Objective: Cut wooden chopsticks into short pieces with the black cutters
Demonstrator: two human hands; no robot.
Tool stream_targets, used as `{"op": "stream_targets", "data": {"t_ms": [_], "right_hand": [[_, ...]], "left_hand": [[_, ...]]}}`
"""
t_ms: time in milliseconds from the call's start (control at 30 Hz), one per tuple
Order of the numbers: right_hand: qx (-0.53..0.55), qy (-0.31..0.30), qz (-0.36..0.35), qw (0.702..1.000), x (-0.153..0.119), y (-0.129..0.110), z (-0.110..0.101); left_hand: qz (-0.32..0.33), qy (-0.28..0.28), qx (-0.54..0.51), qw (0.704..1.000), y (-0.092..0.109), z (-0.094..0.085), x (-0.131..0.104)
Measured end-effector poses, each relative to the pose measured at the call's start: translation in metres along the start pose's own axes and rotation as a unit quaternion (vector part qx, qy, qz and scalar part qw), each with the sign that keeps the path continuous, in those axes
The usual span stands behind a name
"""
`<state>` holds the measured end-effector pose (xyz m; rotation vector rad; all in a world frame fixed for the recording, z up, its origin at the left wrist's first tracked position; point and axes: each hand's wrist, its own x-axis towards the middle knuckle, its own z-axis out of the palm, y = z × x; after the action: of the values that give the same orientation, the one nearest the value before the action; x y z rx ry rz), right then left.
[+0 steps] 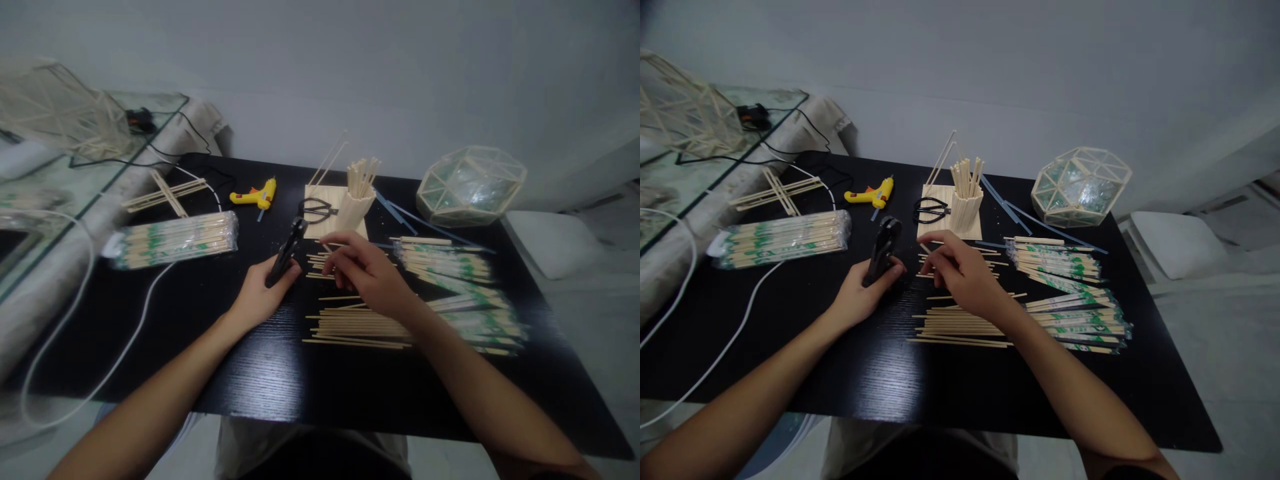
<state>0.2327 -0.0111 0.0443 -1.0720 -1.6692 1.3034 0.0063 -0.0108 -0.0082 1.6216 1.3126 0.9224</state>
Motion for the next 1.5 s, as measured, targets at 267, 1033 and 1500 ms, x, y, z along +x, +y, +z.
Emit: {"op": "stream_targets", "data": {"t_ms": [267,1033,1500], "right_hand": [[0.014,0.042,-0.002,0.999,0.004,-0.002,-0.011],[0.127,0.229,-0.001,0.965,0.011,0.005,-0.023],[-0.325,-0.102,0.050,0.939,0.009,0.017,-0.030]], "left_hand": [[-0.031,-0.004,-0.057,0.998,-0.002,0.001,0.002],[-0.080,-0.039,-0.197,0.976,-0.003,0.000,0.001],[-0.072,0.175,-0.310,0.932,0.002,-0.008,0.019]]}}
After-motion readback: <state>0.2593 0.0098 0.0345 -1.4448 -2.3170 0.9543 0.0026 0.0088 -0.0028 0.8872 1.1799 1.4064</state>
